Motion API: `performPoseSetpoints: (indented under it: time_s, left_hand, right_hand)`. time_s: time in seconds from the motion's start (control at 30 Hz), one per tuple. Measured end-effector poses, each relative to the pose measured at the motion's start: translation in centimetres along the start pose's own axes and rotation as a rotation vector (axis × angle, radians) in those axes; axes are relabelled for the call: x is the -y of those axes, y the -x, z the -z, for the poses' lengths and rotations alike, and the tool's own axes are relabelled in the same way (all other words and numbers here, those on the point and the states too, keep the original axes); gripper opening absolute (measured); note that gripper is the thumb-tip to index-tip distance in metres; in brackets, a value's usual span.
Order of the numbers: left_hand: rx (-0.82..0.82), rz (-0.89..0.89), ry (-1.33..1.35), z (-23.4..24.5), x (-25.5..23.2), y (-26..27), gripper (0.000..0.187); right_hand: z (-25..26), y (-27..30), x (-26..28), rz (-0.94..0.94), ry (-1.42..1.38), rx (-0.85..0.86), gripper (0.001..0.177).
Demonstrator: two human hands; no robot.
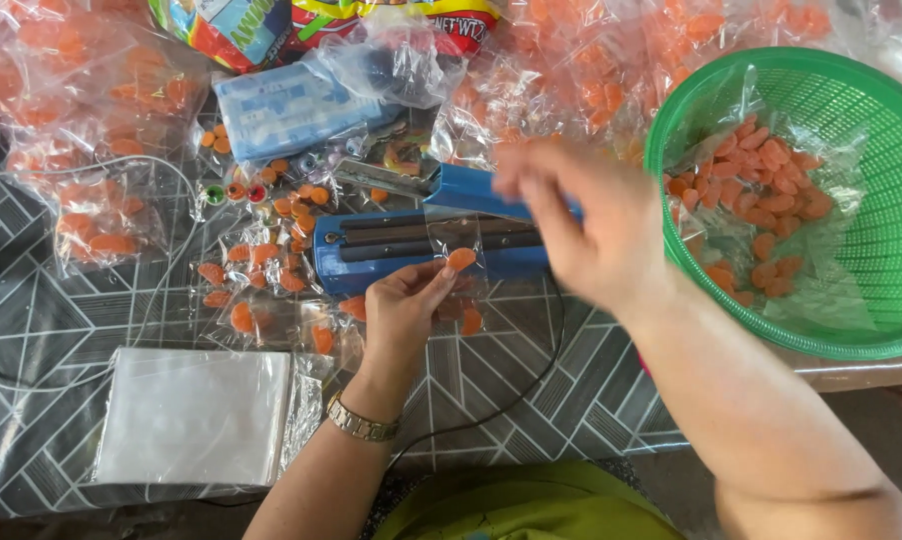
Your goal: Manually packaging small orange candies into plastic bags and sealing them with a heat sealer.
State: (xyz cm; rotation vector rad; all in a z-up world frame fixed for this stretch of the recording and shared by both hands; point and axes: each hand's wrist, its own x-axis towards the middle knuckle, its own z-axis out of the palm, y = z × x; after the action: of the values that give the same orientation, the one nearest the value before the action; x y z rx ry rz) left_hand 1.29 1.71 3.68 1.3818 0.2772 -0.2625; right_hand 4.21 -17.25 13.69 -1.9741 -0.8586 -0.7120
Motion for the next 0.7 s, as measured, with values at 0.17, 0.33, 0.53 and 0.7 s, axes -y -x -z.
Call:
performPoseSetpoints:
  time_s: [0.17,0.33,0.53,0.7]
  left_hand:
    - [0.002,-0.003,0.026,-1.1,-0.9,0.0,0.04]
    - [0.005,-0.042,0.039,-1.4,-0.2,-0.5,0.039]
    - [0.001,-0.068,0.042,-1.7,0.1,-0.8,0.04]
    - [0.002,-0.076,0.058,-1.3,0.9,-1.2,0.039]
  right_hand:
    - [-2.9,-3.4,-5.8,-0.199,0.245,0.164,0.037]
    - [-4.9,-4.4,-5.9,-0.652,0.252,0.679,0.079]
    - [-6.0,-4.3,-5.2,-0.698,0.338,0.761,0.081]
    - [-6.5,-4.1,-5.3,-0.71,0.36,0.806,0.077]
